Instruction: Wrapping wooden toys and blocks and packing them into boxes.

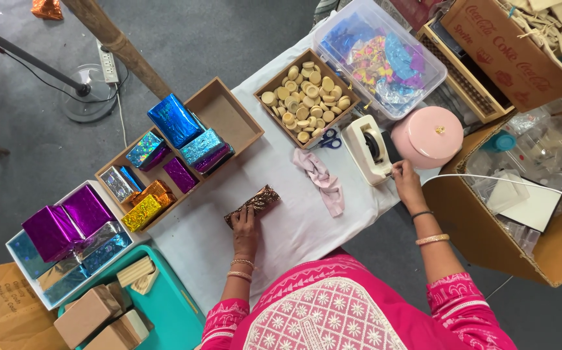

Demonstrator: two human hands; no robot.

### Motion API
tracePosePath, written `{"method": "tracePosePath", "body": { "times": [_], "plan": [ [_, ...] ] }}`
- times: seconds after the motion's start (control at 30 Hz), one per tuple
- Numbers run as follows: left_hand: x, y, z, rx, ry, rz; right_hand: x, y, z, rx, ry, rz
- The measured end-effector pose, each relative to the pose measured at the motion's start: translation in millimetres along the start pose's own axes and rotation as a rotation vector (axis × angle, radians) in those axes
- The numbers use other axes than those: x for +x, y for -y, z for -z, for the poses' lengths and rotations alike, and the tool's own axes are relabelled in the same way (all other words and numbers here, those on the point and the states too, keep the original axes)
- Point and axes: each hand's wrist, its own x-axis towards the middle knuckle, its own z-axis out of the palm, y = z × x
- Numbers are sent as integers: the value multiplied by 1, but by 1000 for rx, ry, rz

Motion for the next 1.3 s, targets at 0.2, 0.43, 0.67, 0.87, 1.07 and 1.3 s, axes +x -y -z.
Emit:
{"method": "tracePosePath", "body": {
  "times": [0.2,0.43,0.67,0.87,1.07,1.3],
  "plan": [
    [-1,1,-3,13,13,13,-9,1,3,30,58,-191],
    [0,3,-6,37,8,6,-14,-18,-11,73,24,-212],
    [0,2,-3,19,12,8,-17,-15,-14,118,-32,-241],
    [1,-2,2,-1,-6,7,-12,-27,-15,147,0,-282],
    [-1,2,-6,40,-7,4,-10,-77,-39,389,-5,-314],
    [1,-3,0,51,-31,-29,-17,-118,-83,747,-160,-169]
  ]
}}
